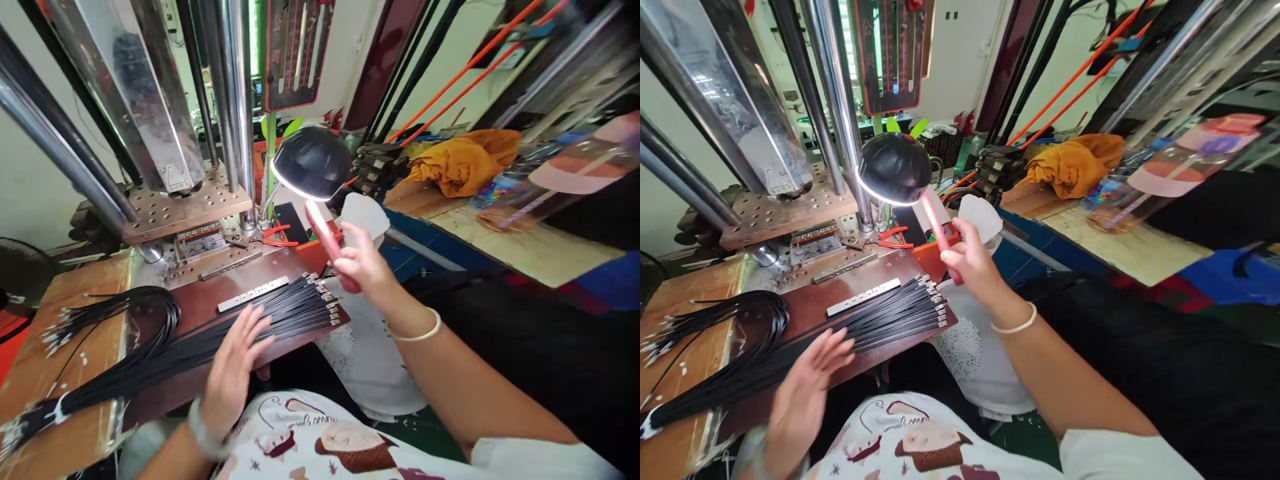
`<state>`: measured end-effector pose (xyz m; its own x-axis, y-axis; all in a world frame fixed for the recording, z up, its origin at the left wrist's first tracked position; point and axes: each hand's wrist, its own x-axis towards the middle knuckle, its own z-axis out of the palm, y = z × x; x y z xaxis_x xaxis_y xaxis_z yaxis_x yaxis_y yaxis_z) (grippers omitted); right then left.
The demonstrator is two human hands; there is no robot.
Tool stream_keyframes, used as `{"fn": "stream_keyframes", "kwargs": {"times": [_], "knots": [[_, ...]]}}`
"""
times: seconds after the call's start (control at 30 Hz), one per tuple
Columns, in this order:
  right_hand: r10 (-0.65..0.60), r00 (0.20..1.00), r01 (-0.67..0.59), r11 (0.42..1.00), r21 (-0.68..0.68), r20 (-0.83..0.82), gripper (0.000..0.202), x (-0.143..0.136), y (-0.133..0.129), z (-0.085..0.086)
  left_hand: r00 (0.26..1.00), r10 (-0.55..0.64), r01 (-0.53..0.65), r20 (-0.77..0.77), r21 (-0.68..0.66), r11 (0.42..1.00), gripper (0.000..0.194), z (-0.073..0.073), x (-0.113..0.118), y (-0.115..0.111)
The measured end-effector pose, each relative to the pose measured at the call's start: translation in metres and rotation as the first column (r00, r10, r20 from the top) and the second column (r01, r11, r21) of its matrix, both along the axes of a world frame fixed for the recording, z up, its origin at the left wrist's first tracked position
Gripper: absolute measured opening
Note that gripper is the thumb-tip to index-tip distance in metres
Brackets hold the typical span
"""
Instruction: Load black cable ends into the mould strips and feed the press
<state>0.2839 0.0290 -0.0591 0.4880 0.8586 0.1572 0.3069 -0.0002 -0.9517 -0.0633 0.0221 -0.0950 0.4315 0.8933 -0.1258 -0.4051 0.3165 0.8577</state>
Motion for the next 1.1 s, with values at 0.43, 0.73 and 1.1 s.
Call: {"fn": "stream_keyframes", "kwargs": {"times": [0.43, 0.73, 1.1], "knots": [[0.229, 0.655, -0.554, 0.794, 0.252, 0.720, 0.062, -0.110, -0.035, -0.045, 0.923, 0.089, 0.056, 0.373, -0.361, 0.931, 0.074, 0.014, 0.091, 0.030], [0.183, 0.903, -0.315, 0.897, 0.309, 0.389, 0.048, -0.109, -0.032, -0.040, 0.937, 0.051, 0.101, 0.347, -0.407, 0.908, 0.077, 0.016, 0.087, 0.029], [0.052, 0.536, -0.222, 0.972, -0.081, -0.843, 0.027, -0.075, 0.001, -0.041, 0.948, -0.278, 0.316, 0.152, -0.395, 0.862, 0.057, 0.016, 0.114, 0.008]]}}
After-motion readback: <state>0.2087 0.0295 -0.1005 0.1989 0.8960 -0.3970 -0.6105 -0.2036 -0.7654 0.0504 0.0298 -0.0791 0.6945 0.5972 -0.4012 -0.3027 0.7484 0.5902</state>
